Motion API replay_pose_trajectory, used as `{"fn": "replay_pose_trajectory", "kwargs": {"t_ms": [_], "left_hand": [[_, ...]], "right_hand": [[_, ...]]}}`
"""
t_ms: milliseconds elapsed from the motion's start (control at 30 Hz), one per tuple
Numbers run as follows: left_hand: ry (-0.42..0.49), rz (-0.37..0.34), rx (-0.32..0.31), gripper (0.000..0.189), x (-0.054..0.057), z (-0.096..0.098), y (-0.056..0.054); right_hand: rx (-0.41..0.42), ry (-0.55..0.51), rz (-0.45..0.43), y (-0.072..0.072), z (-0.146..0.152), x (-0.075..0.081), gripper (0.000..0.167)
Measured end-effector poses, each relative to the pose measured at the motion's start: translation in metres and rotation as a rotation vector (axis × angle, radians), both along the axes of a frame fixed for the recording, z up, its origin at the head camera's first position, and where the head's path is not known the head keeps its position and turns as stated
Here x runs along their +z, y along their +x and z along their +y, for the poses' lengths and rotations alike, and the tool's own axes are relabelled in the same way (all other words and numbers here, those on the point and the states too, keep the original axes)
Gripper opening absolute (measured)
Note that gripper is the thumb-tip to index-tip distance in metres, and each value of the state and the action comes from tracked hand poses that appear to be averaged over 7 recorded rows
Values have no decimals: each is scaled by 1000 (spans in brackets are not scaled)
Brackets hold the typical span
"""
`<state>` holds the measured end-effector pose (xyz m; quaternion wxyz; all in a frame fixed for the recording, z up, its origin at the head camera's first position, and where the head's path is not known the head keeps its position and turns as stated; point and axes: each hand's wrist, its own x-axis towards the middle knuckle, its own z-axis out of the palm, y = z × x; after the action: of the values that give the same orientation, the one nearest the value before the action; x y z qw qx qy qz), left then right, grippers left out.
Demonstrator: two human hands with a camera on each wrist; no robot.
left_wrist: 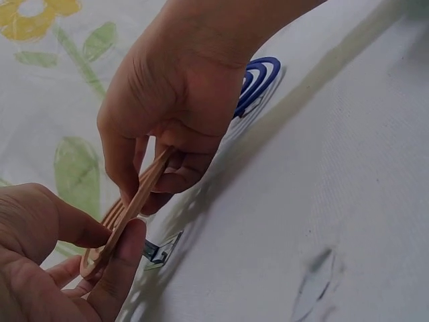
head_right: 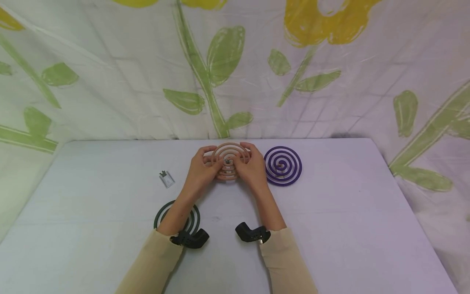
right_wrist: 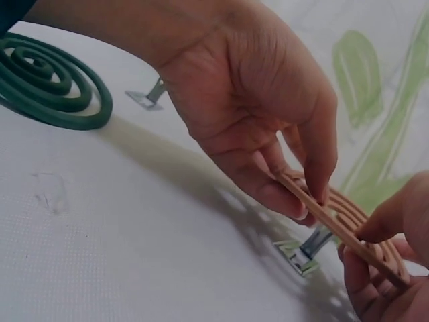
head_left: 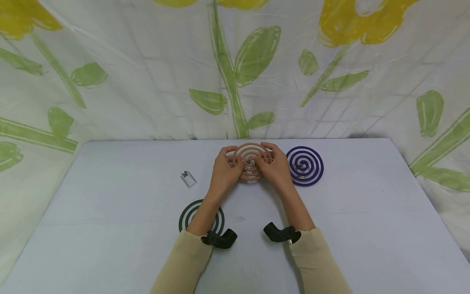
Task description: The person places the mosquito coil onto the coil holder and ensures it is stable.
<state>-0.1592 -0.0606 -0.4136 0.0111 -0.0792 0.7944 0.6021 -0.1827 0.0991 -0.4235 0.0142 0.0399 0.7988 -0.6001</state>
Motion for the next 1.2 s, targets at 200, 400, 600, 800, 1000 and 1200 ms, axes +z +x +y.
{"fn": "replay_pose_trajectory", "kwargs": {"t_ms": [200,400,600,800,1000,1200], "left_hand": [[18,4,-5,50,-1,-1,-1],[42,-6,0,51,-1,-2,-2],[53,-2,-6,50,0,-1,-1],[47,-1,-11,50,0,-3,-1],[31,8,-5,50,0,-4,-1],[38,6,-4,50,1,-5,-1]], "right_hand": [[-1,9,6,0,0,-1,53],[0,16,10,1,-1,0,53],[-1,13,9,1,-1,0,53],[-4,17,-2,1,-1,0,53],[-2,5,7,1,-3,-1,52],[6,10,6,1,-4,-1,54]]}}
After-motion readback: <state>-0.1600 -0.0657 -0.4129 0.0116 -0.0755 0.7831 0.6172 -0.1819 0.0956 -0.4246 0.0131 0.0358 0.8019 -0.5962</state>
